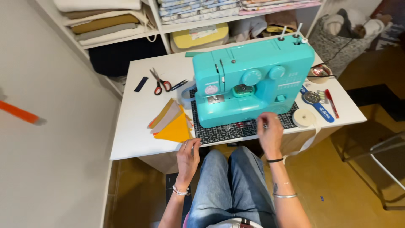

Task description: The person unspools a length of white elastic cord, aligns it with the edge of a small piece of fabric, and sews the cord onto the fabric using a sewing machine.

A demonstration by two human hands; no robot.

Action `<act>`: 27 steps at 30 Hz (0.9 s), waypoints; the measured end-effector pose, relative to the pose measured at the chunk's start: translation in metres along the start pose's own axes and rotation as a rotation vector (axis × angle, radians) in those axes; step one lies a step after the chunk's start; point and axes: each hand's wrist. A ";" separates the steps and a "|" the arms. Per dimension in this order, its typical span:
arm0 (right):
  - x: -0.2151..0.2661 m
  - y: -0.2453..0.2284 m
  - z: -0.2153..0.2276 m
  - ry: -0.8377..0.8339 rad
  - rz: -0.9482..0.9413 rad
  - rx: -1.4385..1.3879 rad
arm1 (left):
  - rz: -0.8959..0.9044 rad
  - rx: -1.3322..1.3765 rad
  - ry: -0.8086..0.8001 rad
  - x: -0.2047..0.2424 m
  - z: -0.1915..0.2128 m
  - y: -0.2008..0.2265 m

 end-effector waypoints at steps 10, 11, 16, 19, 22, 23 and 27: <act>-0.039 0.132 0.070 -0.212 -0.483 0.653 | -0.300 0.120 -0.150 -0.018 -0.112 0.065; -0.041 0.105 0.078 -0.244 -0.539 0.538 | -0.283 0.186 -0.159 -0.025 -0.111 0.074; -0.043 -0.057 0.100 -0.475 -0.567 -0.151 | -0.163 0.471 -0.248 -0.077 -0.077 0.117; -0.038 -0.083 0.096 -0.613 -0.390 -0.474 | -0.286 0.705 -0.422 -0.099 -0.049 0.116; -0.044 -0.115 0.100 -0.552 -0.104 -0.439 | -0.205 0.790 -0.442 -0.106 -0.021 0.104; -0.044 -0.126 0.100 -0.552 -0.013 -0.416 | -0.163 0.797 -0.453 -0.105 -0.015 0.101; -0.039 -0.150 0.084 -0.519 0.231 -0.376 | -0.214 0.540 -0.353 -0.107 0.025 0.132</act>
Point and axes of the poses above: each hand's wrist, its own x-axis away from the middle knuckle, its own z-axis out of the back of the hand, y = z × x, and after that the axes turned 8 degrees about -x, right-handed
